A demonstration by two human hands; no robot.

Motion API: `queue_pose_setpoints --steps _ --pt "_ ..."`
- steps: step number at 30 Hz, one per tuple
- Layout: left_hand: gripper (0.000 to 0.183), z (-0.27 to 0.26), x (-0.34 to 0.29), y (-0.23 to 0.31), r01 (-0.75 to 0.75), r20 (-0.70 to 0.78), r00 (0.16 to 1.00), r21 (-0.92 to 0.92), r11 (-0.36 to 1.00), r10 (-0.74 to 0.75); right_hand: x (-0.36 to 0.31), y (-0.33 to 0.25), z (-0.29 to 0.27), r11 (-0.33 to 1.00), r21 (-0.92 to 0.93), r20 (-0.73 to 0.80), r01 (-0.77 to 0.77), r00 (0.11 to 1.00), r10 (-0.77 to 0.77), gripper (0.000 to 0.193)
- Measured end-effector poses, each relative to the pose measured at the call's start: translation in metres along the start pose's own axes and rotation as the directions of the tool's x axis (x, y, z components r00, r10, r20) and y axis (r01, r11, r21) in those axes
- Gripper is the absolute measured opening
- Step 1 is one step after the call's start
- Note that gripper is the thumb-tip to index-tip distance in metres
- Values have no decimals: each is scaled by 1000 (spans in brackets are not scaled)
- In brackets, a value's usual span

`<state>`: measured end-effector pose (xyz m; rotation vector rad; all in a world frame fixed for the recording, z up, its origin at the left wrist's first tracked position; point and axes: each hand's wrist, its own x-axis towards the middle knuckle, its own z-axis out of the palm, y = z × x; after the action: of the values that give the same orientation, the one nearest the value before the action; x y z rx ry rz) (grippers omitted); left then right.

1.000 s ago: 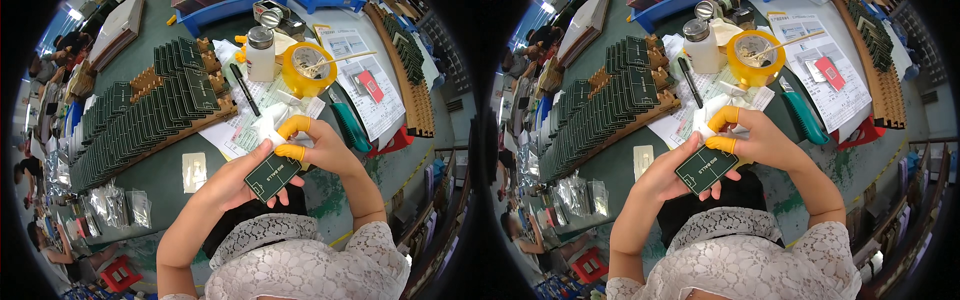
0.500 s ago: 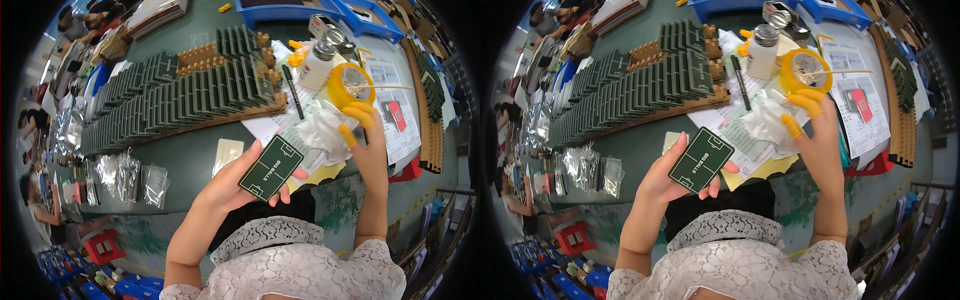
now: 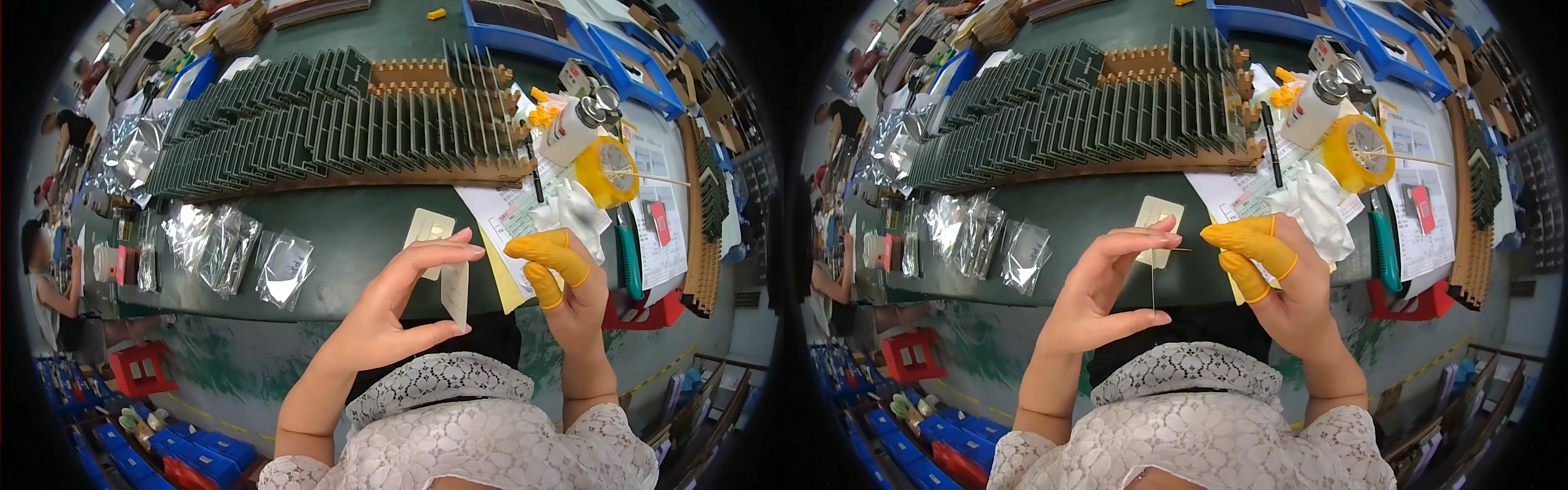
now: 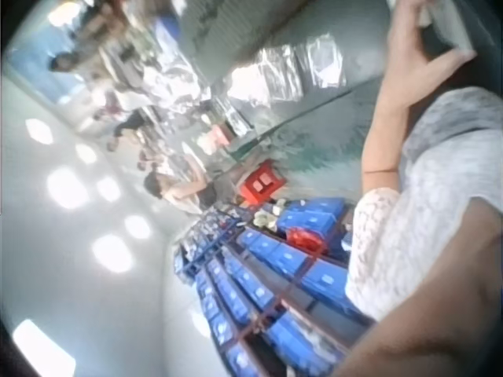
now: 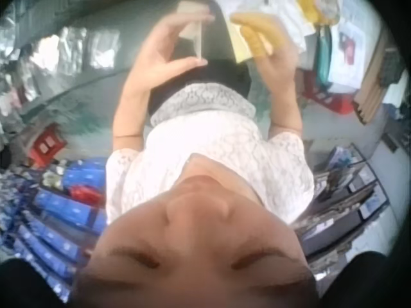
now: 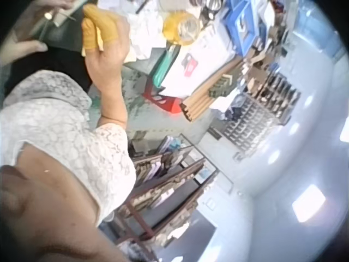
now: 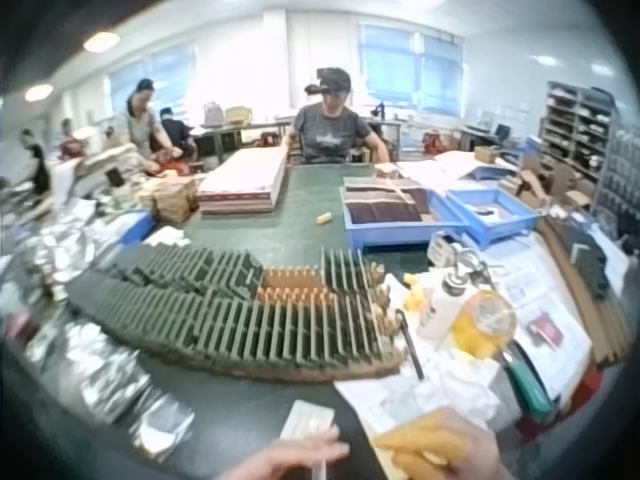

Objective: The person unpacks a small rectangular component from a plastic bag and uses a wooden stick to apply a viscous substance from a small container onto the component's surface. The person carefully spreads the substance across the component while holding it with their left hand.

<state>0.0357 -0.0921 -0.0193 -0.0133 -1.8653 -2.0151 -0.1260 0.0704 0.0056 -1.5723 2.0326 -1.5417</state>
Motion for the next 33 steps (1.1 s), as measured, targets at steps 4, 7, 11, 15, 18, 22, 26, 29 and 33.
queue_pose_setpoints --steps 4,7,11,15,18,22,26,29,33 --pt "67 -5 -6 1 -19 -18 1000 28 999 19 0 -5 10 1000 16 51 15 999 -16 25" --pt "67 -7 -10 1 -21 -34 999 -7 1000 20 1 -6 14 998 -6 71 63 996 -62 26" --pt "71 -9 -15 2 12 -67 998 -52 999 -15 2 -9 18 997 -21 77 70 995 -68 25" --pt "69 -6 -18 8 174 -147 964 -275 945 -220 -2 -6 19 1000 4 126 -2 992 1 34" --pt "63 -5 -21 8 265 -164 920 -412 872 -357 -2 -15 21 998 46 252 -34 967 21 54" --pt "57 -5 -26 4 308 -145 901 -447 840 -408 -4 -11 27 994 100 408 -34 913 -10 89" --pt "55 -4 -26 2 320 -149 889 -478 818 -434 -4 -8 39 995 79 474 -62 880 17 102" --pt "56 -4 -27 2 336 -150 875 -496 801 -460 -1 -5 49 990 126 500 -62 866 -9 106" --pt "65 -2 -29 3 352 -150 860 -516 781 -487 0 -4 50 981 155 489 -119 872 29 106"
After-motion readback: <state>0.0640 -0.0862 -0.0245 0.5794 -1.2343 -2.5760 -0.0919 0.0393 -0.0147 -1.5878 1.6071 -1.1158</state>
